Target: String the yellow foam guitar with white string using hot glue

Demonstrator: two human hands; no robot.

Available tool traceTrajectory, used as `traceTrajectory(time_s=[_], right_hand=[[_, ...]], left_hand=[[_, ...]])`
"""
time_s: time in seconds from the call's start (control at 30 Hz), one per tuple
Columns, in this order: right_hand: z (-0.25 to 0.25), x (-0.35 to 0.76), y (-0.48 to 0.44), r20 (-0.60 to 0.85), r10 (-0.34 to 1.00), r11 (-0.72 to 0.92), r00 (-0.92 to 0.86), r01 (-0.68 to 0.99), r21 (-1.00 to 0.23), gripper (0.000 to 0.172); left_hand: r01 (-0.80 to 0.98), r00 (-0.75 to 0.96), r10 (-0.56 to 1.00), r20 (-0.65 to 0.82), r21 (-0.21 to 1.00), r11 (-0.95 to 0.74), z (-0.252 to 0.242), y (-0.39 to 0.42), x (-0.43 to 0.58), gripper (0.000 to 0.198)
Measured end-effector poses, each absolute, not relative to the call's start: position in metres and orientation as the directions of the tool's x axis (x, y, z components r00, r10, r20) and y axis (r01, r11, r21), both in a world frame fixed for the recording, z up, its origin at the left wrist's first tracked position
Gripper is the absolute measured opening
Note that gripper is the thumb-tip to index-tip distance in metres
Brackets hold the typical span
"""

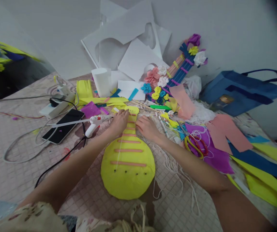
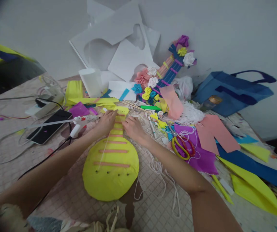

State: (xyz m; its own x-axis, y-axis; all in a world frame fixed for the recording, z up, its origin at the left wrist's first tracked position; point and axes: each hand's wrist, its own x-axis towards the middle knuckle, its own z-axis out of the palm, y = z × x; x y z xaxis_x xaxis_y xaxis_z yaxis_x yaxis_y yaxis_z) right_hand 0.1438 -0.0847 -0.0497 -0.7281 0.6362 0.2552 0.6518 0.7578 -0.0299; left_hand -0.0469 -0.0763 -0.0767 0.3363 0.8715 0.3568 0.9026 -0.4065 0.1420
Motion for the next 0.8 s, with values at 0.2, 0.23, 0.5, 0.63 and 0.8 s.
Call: traceTrajectory(time_s=[0.2,0.23,0.5,0.63,0.8], right_hand=[[-0.050,0.144,-0.083,0.247,0.643,0.755,-0.725,0.654,-0.045,0.015],[-0.050,0.144,-0.083,0.248,0.644,0.754,-0.724,0.655,-0.047,0.015],[-0.047,0.141,-0.083,0.247,0.646,0.749,-0.723,0.663,-0.018,0.014],[-0.045,0.141,-0.088,0.225,0.615,0.775,-0.755,0.632,0.001,0.015],[-0.044,0.142,-0.095,0.226,0.551,0.820,-0.803,0.571,0.030,0.014]], left_hand=[[0.911,0.359,0.880,0.312,0.087,-0.402,-0.072,-0.079,-0.045,0.034],[0.916,0.354,0.884,0.306,0.079,-0.394,-0.072,-0.079,-0.044,0.033],[0.942,0.300,0.916,0.266,0.068,-0.328,-0.062,-0.078,-0.040,0.024],[0.940,0.298,0.918,0.262,0.087,-0.330,-0.062,-0.078,-0.041,0.025],[0.925,0.315,0.902,0.296,0.119,-0.362,-0.064,-0.078,-0.043,0.027]])
